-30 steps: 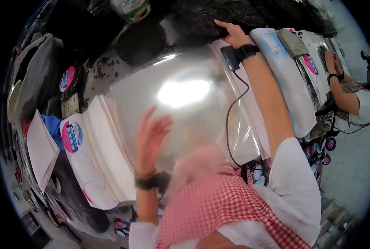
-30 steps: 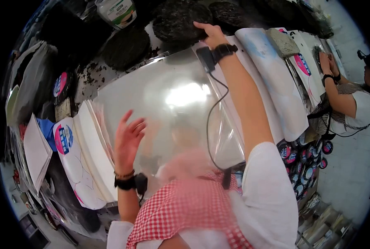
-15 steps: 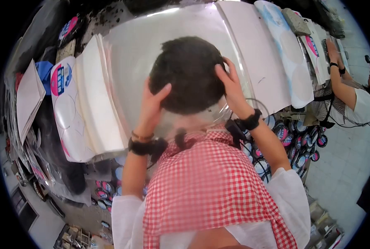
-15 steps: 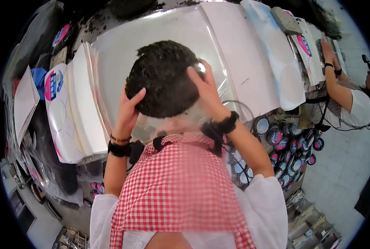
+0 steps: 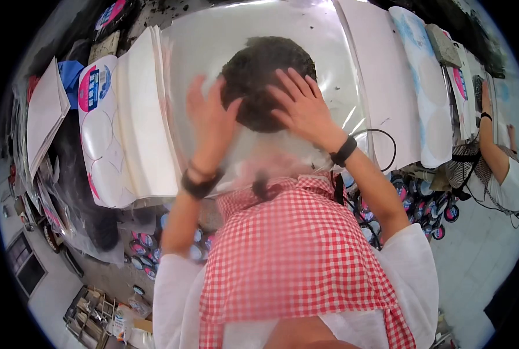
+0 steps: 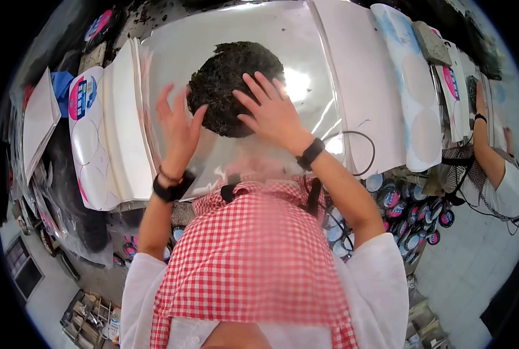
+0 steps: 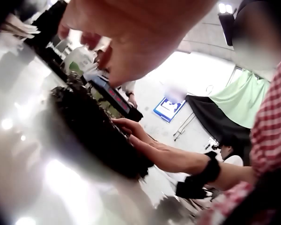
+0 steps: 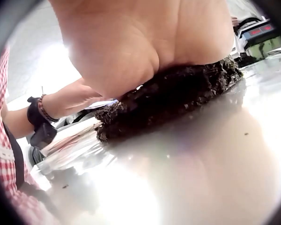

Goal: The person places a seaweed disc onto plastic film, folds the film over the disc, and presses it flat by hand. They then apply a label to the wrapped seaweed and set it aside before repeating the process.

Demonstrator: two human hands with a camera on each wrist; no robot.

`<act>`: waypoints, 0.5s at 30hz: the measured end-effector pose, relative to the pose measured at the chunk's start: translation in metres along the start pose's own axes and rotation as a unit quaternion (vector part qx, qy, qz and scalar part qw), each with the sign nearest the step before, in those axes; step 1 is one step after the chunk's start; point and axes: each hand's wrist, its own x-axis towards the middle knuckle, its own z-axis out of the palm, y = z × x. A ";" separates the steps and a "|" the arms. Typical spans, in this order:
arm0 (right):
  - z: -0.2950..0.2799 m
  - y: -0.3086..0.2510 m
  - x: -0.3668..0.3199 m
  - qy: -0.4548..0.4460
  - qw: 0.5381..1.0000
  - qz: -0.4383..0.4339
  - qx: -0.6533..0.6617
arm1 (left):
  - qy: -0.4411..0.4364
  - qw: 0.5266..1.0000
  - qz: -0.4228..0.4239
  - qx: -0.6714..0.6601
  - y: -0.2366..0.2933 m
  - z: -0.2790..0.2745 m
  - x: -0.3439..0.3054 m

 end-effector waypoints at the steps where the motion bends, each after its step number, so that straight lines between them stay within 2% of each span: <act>1: 0.003 -0.001 -0.002 0.000 1.000 0.008 -0.005 | -0.048 0.997 0.054 -0.025 -0.007 -0.013 -0.016; 2: 0.005 -0.003 -0.003 0.001 1.000 0.016 -0.011 | -0.122 0.988 0.083 0.043 -0.008 -0.022 -0.035; 4: 0.010 -0.008 -0.004 0.000 1.000 0.027 -0.014 | -0.268 0.937 0.142 0.175 -0.013 -0.031 -0.073; 5: 0.012 -0.010 -0.004 0.002 0.999 0.026 -0.020 | -0.289 0.926 0.153 0.188 -0.016 -0.028 -0.089; 8: 0.002 -0.012 -0.010 -0.006 1.000 0.001 0.016 | -0.276 0.926 0.159 0.202 -0.014 -0.025 -0.090; 11: -0.007 -0.001 -0.012 -0.046 0.998 -0.051 0.006 | -0.297 0.939 0.164 0.057 -0.022 -0.037 -0.083; 14: -0.006 0.004 -0.014 -0.048 0.995 -0.084 -0.035 | -0.356 0.921 0.144 -0.068 -0.034 -0.051 -0.080; 15: -0.006 0.001 -0.014 -0.053 0.995 -0.073 -0.039 | -0.357 0.921 0.149 -0.054 -0.035 -0.049 -0.081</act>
